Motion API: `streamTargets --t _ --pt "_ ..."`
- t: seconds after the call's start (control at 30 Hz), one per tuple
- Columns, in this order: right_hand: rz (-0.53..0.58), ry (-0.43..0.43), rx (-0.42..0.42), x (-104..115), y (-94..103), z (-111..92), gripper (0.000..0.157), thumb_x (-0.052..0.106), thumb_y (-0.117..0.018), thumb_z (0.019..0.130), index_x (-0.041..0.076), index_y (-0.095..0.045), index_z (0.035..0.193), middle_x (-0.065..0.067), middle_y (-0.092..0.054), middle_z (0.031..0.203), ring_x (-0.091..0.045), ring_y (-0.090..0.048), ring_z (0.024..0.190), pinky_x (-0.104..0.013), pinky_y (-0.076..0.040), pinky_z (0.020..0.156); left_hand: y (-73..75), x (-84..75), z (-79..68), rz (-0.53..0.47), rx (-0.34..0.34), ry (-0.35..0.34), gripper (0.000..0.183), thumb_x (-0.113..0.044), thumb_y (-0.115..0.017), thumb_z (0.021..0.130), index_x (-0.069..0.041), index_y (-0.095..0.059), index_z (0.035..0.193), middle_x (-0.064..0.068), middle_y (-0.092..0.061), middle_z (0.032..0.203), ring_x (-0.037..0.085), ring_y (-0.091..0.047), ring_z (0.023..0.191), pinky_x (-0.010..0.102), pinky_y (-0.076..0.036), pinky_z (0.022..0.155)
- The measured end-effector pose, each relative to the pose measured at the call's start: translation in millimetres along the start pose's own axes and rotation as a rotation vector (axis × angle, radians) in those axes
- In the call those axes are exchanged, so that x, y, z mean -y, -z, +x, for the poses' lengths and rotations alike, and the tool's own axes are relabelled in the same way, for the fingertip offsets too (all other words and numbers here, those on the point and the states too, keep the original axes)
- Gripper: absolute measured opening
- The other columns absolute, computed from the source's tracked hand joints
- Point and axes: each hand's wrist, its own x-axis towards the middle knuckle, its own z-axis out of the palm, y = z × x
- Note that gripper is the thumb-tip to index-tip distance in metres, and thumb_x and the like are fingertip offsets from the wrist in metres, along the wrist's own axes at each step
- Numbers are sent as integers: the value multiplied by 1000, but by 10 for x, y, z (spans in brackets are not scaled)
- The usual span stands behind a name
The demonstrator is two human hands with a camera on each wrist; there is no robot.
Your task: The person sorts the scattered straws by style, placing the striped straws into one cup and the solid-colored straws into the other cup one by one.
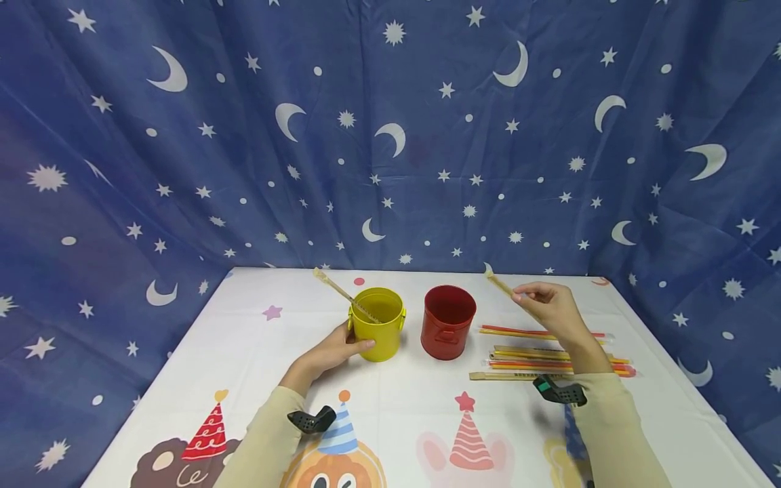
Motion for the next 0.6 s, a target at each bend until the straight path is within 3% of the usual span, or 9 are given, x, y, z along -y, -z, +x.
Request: streamTargets --t 0.13,0.23,0.33,0.4,0.5,0.6 --pt "56 -7 -15 122 -36 -3 28 13 -68 97 -11 -68 111 11 -51 75 -8 -45 67 -25 -40 57 6 -25 0 -4 11 -18 89 -35 -71 95 -5 -19 161 15 -30 166 32 -27 155 51 -22 128" --pt "92 -26 -41 239 -60 -16 20 15 -68 98 -1 -73 108 16 -59 79 -7 -52 76 -25 -45 70 7 -40 1 -9 12 -28 88 -34 -70 95 -4 -19 161 15 -30 166 32 -27 155 50 -21 128" --pt "231 -49 -60 359 -88 -26 11 14 -67 98 12 -77 102 17 -65 83 -6 -56 86 -24 -45 81 1 -43 1 -14 11 -30 88 -33 -70 95 -4 -19 161 16 -29 166 32 -26 156 50 -21 129" --pt "353 -51 -71 435 -109 -29 15 11 -65 98 20 -78 99 15 -66 89 -6 -57 92 -18 -46 86 -4 -41 4 -12 11 -30 89 -33 -70 95 -4 -18 161 16 -28 167 32 -25 156 50 -20 129" --pt "513 -45 -75 543 -161 -16 22 7 -63 99 23 -77 95 12 -66 93 -5 -57 95 -12 -48 88 -9 -32 6 -11 4 -23 89 -34 -71 95 -4 -18 161 15 -28 167 32 -25 156 50 -21 129" --pt "585 -37 -65 666 -220 17 25 4 -61 100 22 -77 92 10 -66 92 -5 -58 93 -12 -51 86 -6 -26 -11 -10 -4 -16 89 -35 -70 95 -3 -18 161 16 -28 166 33 -26 155 51 -21 128"
